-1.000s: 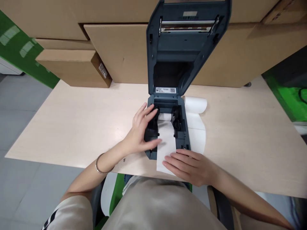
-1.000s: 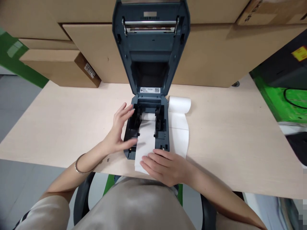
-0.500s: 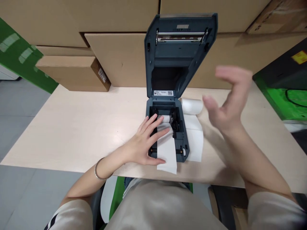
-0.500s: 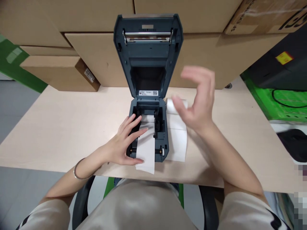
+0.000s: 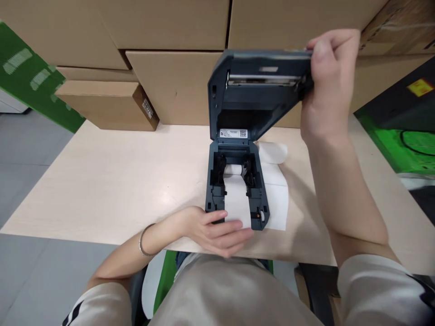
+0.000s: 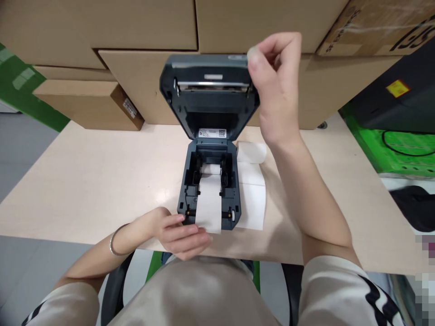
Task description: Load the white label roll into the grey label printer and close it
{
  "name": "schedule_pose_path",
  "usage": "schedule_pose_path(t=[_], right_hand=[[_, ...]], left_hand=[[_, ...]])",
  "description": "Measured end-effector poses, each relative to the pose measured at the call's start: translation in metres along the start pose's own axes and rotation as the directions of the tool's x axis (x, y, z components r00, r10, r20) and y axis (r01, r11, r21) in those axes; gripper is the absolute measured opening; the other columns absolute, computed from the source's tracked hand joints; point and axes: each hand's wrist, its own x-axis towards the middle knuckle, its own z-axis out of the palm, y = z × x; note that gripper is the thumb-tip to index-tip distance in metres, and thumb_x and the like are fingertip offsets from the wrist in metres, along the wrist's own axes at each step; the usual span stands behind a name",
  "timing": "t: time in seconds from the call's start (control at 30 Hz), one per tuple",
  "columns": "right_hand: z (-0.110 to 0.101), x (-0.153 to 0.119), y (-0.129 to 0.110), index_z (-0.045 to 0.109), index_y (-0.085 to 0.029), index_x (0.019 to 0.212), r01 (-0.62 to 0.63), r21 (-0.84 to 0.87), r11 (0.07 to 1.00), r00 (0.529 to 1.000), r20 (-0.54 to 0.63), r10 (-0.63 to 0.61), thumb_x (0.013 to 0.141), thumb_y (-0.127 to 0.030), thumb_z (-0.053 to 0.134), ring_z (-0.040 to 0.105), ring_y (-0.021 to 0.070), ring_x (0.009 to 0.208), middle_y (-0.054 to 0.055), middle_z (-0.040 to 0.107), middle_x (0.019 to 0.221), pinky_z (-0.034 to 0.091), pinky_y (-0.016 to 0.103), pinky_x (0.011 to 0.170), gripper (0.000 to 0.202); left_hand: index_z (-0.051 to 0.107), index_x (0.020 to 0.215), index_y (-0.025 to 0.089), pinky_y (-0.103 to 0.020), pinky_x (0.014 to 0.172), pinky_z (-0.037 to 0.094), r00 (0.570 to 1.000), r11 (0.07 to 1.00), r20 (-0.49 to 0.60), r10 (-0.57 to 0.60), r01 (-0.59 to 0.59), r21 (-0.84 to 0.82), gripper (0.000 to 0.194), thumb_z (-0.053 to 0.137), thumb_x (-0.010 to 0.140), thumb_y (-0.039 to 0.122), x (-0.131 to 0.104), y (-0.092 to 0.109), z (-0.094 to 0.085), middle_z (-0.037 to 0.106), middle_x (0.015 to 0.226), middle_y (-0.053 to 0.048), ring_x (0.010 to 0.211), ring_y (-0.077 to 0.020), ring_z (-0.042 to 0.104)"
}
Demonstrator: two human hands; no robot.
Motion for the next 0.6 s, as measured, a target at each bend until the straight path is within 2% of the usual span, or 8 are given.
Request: schedule_pose_path(t=[0.1,0.2,0.27,0.37,0.43,0.53,0.57,0.6], right_hand=[[0.003,-0.020,-0.028,0.065,-0.025,0.101,0.060,0.227,0.972,0.998,-0.044,-0.051,0.086,-0.051,0.074,0.065,0.0221,0.106,0.002,0.068,0.104,0.052,0.047,0.107,0.031],[0.002,-0.051,-0.051,0.068,-0.029,0.118,-0.007,0.346,0.938,0.993,0.113,-0.035,0.084,-0.047,0.073,0.065,0.0271,0.118,0.001,0.070,0.126,0.052,0.052,0.107,0.039],[-0.002,-0.074,-0.063,0.065,-0.030,0.133,-0.008,0.238,0.971,0.980,0.193,-0.039,0.087,-0.051,0.068,0.062,0.0303,0.126,0.002,0.066,0.138,0.050,0.056,0.110,0.051],[-0.008,-0.108,-0.078,0.057,-0.025,0.145,0.120,-0.013,0.993,0.951,0.287,-0.111,0.095,-0.052,0.056,0.060,0.0317,0.130,0.008,0.065,0.140,0.046,0.058,0.114,0.056],[-0.009,-0.129,-0.084,0.057,-0.021,0.142,0.227,-0.106,0.968,0.925,0.334,-0.181,0.098,-0.047,0.051,0.063,0.0315,0.128,0.012,0.068,0.131,0.045,0.058,0.114,0.051],[-0.005,-0.157,-0.083,0.061,-0.021,0.130,0.315,-0.149,0.937,0.898,0.366,-0.244,0.094,-0.039,0.051,0.067,0.0289,0.120,0.011,0.070,0.119,0.050,0.053,0.109,0.042],[-0.004,-0.166,-0.082,0.061,-0.022,0.127,0.330,-0.158,0.930,0.894,0.368,-0.255,0.092,-0.037,0.053,0.068,0.0270,0.118,0.009,0.071,0.117,0.051,0.050,0.107,0.039],[-0.002,-0.173,-0.080,0.062,-0.023,0.123,0.343,-0.167,0.925,0.891,0.370,-0.263,0.090,-0.035,0.054,0.069,0.0253,0.116,0.007,0.071,0.116,0.051,0.048,0.106,0.037]], left_hand=[[0.067,0.109,0.037,-0.032,0.121,0.045,0.992,0.991,-0.024,0.127,-0.126,0.053,0.024,0.074,0.087,0.035,-0.004,0.002,0.002,0.066,0.138,0.008,0.132,-0.0165,0.056],[0.069,0.109,0.038,-0.026,0.114,0.051,0.982,0.983,-0.095,0.164,-0.154,0.102,0.027,0.077,0.085,0.031,-0.007,0.004,0.008,0.064,0.139,0.010,0.133,-0.0158,0.055],[0.070,0.109,0.039,-0.027,0.113,0.053,0.968,0.980,-0.175,0.180,-0.160,0.121,0.027,0.078,0.084,0.032,-0.010,0.005,0.012,0.064,0.139,0.010,0.133,-0.0170,0.055],[0.072,0.107,0.041,-0.028,0.117,0.052,0.940,0.975,-0.262,0.217,-0.195,0.108,0.024,0.078,0.085,0.035,-0.014,0.004,0.019,0.064,0.138,0.010,0.134,-0.0177,0.055],[0.067,0.116,0.048,-0.027,0.117,0.052,0.963,0.985,-0.214,0.165,-0.170,-0.007,0.033,0.076,0.086,0.038,-0.019,0.003,0.022,0.062,0.141,0.014,0.137,-0.0160,0.054],[0.047,0.135,0.066,-0.028,0.109,0.061,0.998,0.966,0.048,0.035,-0.021,-0.258,0.055,0.070,0.089,0.046,-0.023,0.002,0.022,0.064,0.137,0.021,0.130,-0.0142,0.061],[0.043,0.136,0.069,-0.029,0.106,0.063,0.996,0.962,0.086,0.021,0.003,-0.274,0.058,0.069,0.089,0.047,-0.024,0.003,0.021,0.065,0.135,0.022,0.127,-0.0141,0.064],[0.044,0.134,0.070,-0.028,0.106,0.063,0.998,0.971,0.065,0.019,-0.003,-0.238,0.057,0.069,0.088,0.047,-0.023,0.004,0.020,0.065,0.134,0.023,0.126,-0.0139,0.065]])
